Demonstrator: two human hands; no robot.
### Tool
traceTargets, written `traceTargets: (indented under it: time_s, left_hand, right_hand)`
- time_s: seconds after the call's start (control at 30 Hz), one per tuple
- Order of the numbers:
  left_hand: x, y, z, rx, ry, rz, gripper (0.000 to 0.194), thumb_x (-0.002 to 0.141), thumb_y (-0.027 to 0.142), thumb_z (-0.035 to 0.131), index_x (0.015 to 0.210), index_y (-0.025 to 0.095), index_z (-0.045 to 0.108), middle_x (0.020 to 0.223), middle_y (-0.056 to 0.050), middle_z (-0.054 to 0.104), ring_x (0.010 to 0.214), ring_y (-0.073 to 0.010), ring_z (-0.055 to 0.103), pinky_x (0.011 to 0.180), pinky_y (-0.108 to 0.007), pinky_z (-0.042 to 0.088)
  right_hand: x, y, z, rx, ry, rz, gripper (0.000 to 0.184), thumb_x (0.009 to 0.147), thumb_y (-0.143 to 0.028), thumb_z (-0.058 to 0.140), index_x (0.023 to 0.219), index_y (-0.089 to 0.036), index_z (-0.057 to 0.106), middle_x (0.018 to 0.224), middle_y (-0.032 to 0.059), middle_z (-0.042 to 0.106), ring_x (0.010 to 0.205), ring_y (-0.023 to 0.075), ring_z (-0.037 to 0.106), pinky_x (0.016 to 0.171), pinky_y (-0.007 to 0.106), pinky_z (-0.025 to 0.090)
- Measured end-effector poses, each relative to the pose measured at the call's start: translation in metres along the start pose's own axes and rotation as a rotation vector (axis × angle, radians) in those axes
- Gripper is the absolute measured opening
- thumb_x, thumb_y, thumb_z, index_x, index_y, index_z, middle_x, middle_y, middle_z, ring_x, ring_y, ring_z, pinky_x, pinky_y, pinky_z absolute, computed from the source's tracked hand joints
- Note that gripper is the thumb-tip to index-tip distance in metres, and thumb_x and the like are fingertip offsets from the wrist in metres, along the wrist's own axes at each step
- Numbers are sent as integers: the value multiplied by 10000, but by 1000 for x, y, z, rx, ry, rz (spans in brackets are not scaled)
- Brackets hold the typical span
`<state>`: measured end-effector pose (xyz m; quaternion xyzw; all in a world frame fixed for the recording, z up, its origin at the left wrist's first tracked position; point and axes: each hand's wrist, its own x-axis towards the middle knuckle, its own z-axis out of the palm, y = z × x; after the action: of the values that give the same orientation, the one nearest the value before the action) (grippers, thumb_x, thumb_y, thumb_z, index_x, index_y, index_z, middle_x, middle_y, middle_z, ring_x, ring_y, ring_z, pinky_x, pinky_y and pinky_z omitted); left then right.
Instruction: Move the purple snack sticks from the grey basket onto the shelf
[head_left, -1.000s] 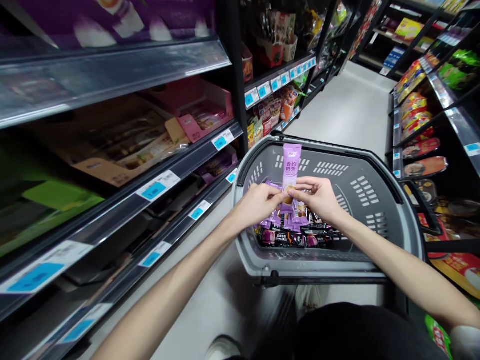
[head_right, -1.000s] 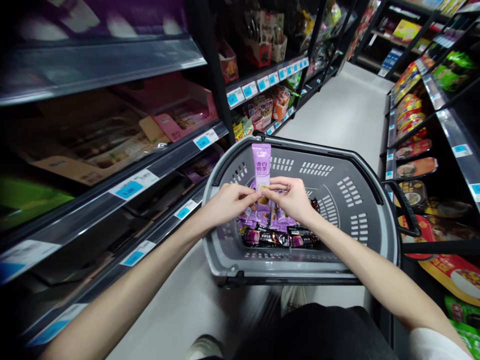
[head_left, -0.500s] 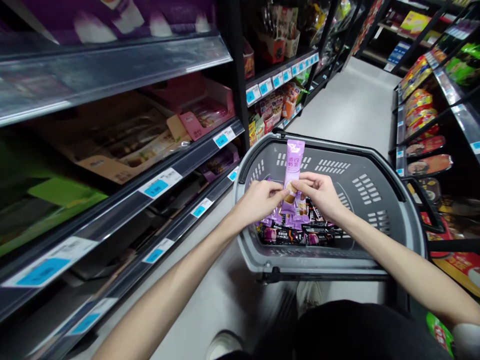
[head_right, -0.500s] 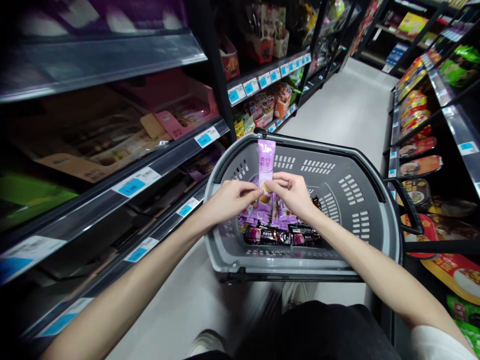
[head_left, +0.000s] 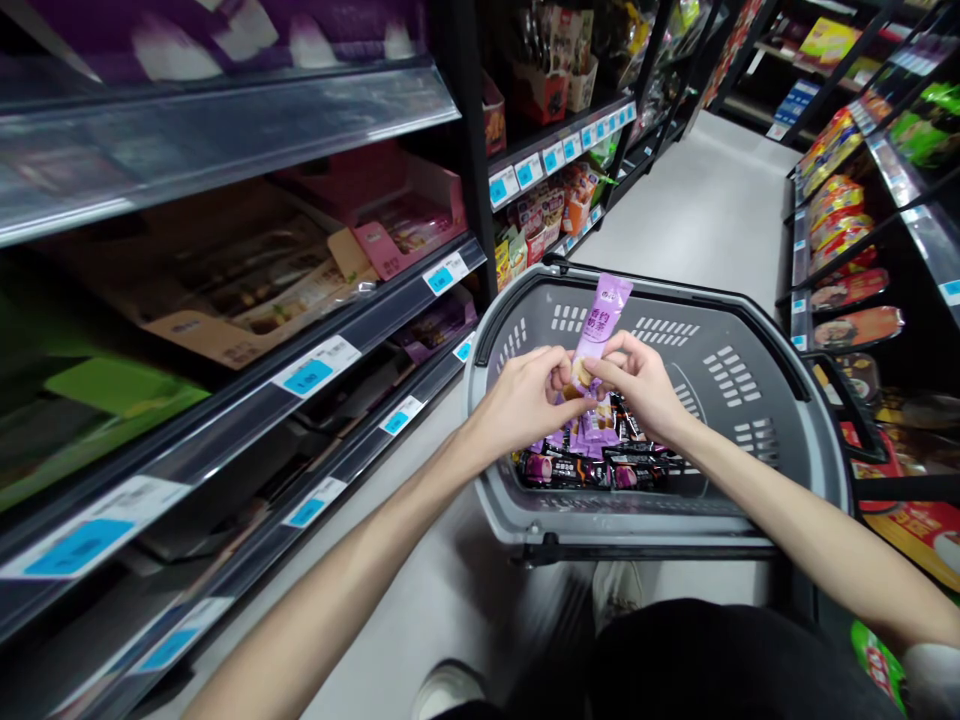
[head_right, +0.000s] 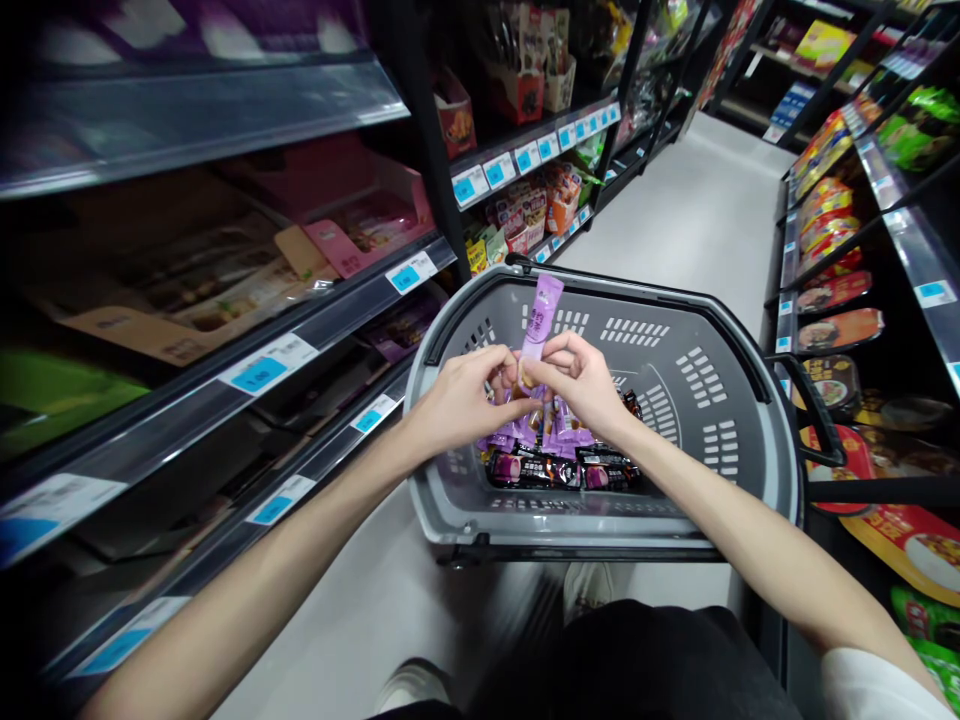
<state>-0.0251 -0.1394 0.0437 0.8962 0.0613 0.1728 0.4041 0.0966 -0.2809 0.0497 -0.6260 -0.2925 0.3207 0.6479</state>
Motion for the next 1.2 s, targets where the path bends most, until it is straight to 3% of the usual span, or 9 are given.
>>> traceTargets:
  time_s: [0.17, 0.33, 0.8, 1.2]
  left_hand:
    - [-2, 1, -3, -210, -116, -96, 137, 928, 327, 629, 961, 202, 584, 788, 9, 694, 662, -145, 650, 629, -252, 456]
    - [-1, 2, -9, -343, -214, -187, 198, 994, 304, 485, 1099, 191, 610, 695, 14, 721, 478, -137, 635, 521, -248, 486]
    - [1, 2, -9, -282, -177, -155, 226, 983, 275, 497, 1119, 183, 652, 652, 33, 692, 516, -130, 612, 586, -252, 495]
    - [0, 0, -8, -221, -140, -111, 269, 1003, 250, 478, 1169, 188, 680, 657, 42, 669, 558, -127, 591, 639, -262, 471]
  right_hand:
    - [0, 1, 1, 6, 47, -25, 566, 592, -437, 960, 984, -223, 612, 831, -22, 717, 634, 114, 632, 592, 272, 571]
    - [0, 3, -1, -80, 129, -43, 464, 598, -490, 947, 834, -183, 689, 696, -20, 674, 535, 100, 565, 517, 276, 524]
    - [0, -1, 2, -30, 159, -24, 454, 539, -467, 978, 790, -190, 720, 664, -19, 688, 511, 102, 560, 516, 285, 528]
    - [0, -2, 2, -26, 151, -26, 407, 566, -436, 972, 779, -185, 733, 633, -28, 672, 509, 99, 560, 514, 270, 505]
